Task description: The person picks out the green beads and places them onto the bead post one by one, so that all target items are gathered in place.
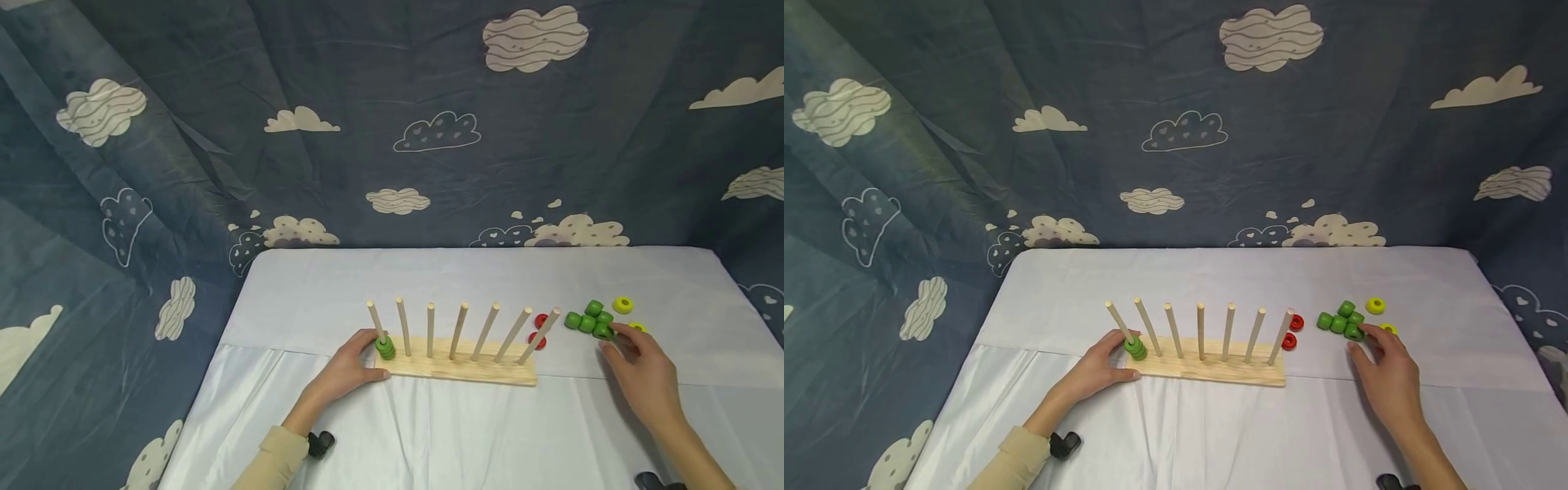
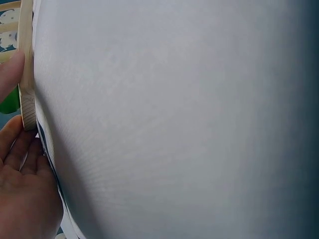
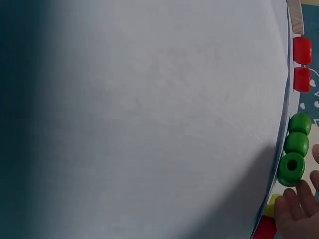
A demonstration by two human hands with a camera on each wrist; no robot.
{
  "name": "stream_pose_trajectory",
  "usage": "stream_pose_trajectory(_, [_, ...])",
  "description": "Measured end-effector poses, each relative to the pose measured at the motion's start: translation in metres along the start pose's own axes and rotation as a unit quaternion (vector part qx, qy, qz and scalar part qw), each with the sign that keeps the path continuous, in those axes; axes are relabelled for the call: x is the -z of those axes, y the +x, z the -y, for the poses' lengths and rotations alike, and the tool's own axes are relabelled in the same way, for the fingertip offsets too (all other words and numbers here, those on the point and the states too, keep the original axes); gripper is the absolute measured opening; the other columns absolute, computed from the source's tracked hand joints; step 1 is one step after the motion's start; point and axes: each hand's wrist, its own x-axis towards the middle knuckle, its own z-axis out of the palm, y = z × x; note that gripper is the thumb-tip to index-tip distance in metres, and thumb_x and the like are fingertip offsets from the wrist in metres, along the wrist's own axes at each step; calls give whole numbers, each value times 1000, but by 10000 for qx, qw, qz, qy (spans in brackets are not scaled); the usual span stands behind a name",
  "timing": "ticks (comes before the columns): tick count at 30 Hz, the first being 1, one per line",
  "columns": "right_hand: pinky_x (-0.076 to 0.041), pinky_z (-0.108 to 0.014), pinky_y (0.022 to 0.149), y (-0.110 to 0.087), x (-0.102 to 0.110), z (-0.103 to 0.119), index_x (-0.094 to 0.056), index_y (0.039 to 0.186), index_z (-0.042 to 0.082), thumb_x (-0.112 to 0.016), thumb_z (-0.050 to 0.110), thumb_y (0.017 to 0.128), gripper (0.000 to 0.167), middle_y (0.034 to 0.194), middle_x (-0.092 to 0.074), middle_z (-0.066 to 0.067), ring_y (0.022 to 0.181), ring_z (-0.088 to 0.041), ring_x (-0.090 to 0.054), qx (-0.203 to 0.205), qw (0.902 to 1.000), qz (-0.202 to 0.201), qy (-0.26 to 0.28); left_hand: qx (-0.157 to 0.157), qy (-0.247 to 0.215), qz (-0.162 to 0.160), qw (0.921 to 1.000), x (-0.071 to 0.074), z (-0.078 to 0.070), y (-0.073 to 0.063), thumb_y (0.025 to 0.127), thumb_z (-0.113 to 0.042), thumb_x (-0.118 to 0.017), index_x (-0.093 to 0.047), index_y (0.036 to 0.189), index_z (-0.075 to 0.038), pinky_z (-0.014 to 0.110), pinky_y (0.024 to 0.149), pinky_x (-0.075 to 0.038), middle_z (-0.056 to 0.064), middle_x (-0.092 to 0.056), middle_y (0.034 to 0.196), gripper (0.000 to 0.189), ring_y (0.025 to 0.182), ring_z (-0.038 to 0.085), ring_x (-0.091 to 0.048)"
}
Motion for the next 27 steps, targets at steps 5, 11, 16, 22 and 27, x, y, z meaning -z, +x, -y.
stream_pose_trajectory(5, [-46, -62, 87, 8, -4, -3, -48, 136, -8, -61, 5, 96, 45, 125, -51, -32, 113, -53, -51, 86, 9998, 144, -93, 15, -67, 22, 10000, 0, -1, 0, 79, -33, -83, -51, 140, -19, 48, 114, -29, -3, -48, 143, 70, 140, 24, -35])
stream_pose_trajectory(11, [-52, -56, 77, 16, -5, -5, -52, 130, -11, -67, 4, 91, 44, 121, -53, -34, 104, -51, -56, 328, 9989, 240, -226, 52, -42, 12, 10000, 0, -1, 1, 79, -32, -83, -51, 140, -18, 48, 114, -29, -2, -48, 143, 70, 140, 25, -35])
stream_pose_trajectory(16, [-48, -23, 62, 21, -5, -7, -55, 127, -11, -72, 5, 88, 45, 109, -58, -32, 94, -44, -59, 341, 9984, 265, -373, 33, -23, 5, 10000, 0, 0, 1, 79, -32, -83, -51, 140, -18, 48, 114, -29, -2, -48, 143, 70, 140, 25, -35])
stream_pose_trajectory(22, [-40, -16, 56, 22, -3, -4, -55, 127, -12, -72, 5, 88, 46, 101, -61, -29, 88, -40, -59, 287, 9979, 371, -442, 33, -20, 5, 10000, 1, 0, 1, 79, -32, -83, -51, 140, -18, 48, 114, -29, -2, -48, 143, 71, 140, 24, -35])
stream_pose_trajectory(27, [-49, -26, 60, 19, 0, -3, -53, 130, -11, -69, 6, 90, 47, 103, -61, -29, 92, -43, -59, 220, 9982, 430, -358, 22, 15, 25, 10000, 0, 2, 2, 79, -32, -84, -51, 140, -19, 48, 114, -29, -2, -48, 143, 71, 140, 25, -35])
